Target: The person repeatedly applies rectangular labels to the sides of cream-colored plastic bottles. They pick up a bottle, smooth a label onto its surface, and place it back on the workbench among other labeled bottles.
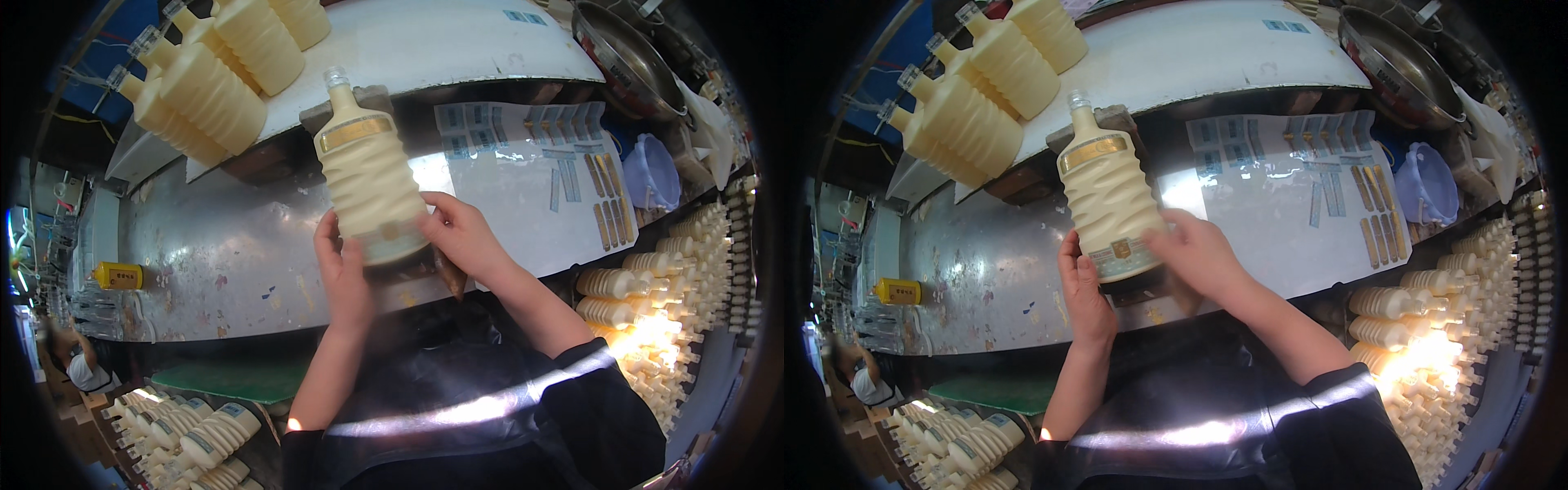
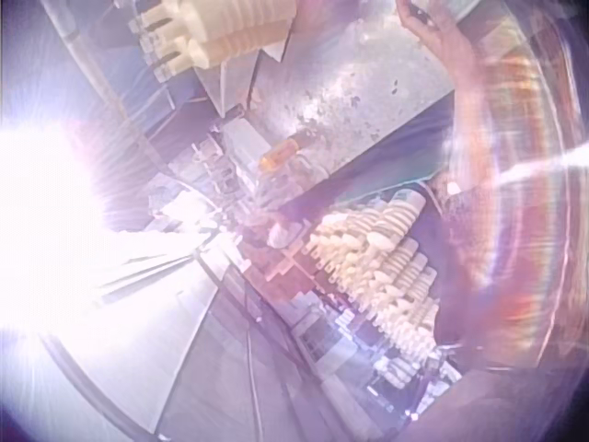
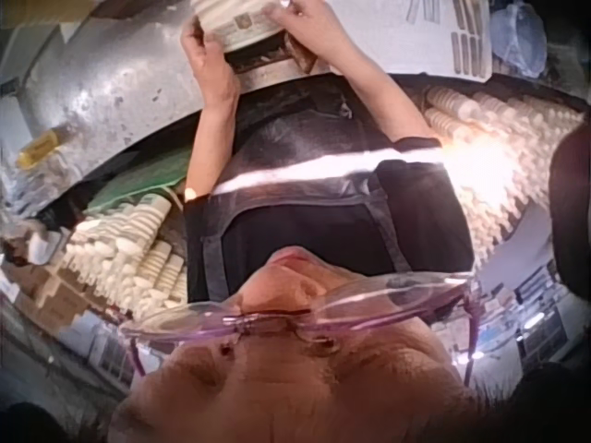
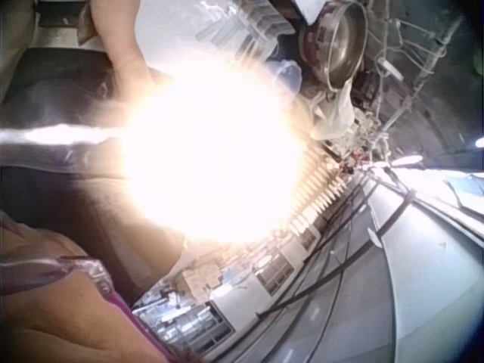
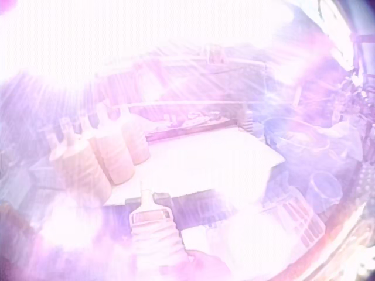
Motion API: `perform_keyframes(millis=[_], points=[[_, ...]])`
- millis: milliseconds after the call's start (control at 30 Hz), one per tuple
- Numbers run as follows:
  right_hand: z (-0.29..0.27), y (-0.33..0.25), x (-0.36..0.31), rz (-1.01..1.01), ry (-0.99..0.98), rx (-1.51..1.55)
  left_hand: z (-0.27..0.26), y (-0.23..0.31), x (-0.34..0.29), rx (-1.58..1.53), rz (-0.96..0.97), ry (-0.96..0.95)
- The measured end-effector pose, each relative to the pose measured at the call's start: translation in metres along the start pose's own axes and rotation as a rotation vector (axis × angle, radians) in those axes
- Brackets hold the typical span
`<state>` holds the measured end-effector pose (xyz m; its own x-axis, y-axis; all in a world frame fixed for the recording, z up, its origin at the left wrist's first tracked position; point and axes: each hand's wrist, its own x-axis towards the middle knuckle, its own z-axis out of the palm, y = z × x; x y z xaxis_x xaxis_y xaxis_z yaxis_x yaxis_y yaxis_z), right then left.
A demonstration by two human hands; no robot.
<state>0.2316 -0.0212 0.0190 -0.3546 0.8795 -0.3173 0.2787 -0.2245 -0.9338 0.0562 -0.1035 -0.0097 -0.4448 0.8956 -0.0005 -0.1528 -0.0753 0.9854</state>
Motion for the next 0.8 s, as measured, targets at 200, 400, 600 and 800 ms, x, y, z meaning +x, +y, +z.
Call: perform_keyframes(millis=[200,400,600,800], points=[[0.013,-0.029,-0.006,-0.169,0.167,-0.441,0.007,0.002,-0.002,0.073,0.003,0.021],[0.001,-0.001,0.012,-0.108,0.074,-0.138,0.006,0.004,-0.001,0.092,-0.002,0.020],[-0.006,-0.002,0.000,0.007,-0.099,-0.042,0.004,0.003,-0.002,0.001,-0.003,0.010],[-0.002,0.000,0.001,-0.016,-0.064,-0.108,0.006,0.005,-0.002,-0.010,-0.022,0.016]])
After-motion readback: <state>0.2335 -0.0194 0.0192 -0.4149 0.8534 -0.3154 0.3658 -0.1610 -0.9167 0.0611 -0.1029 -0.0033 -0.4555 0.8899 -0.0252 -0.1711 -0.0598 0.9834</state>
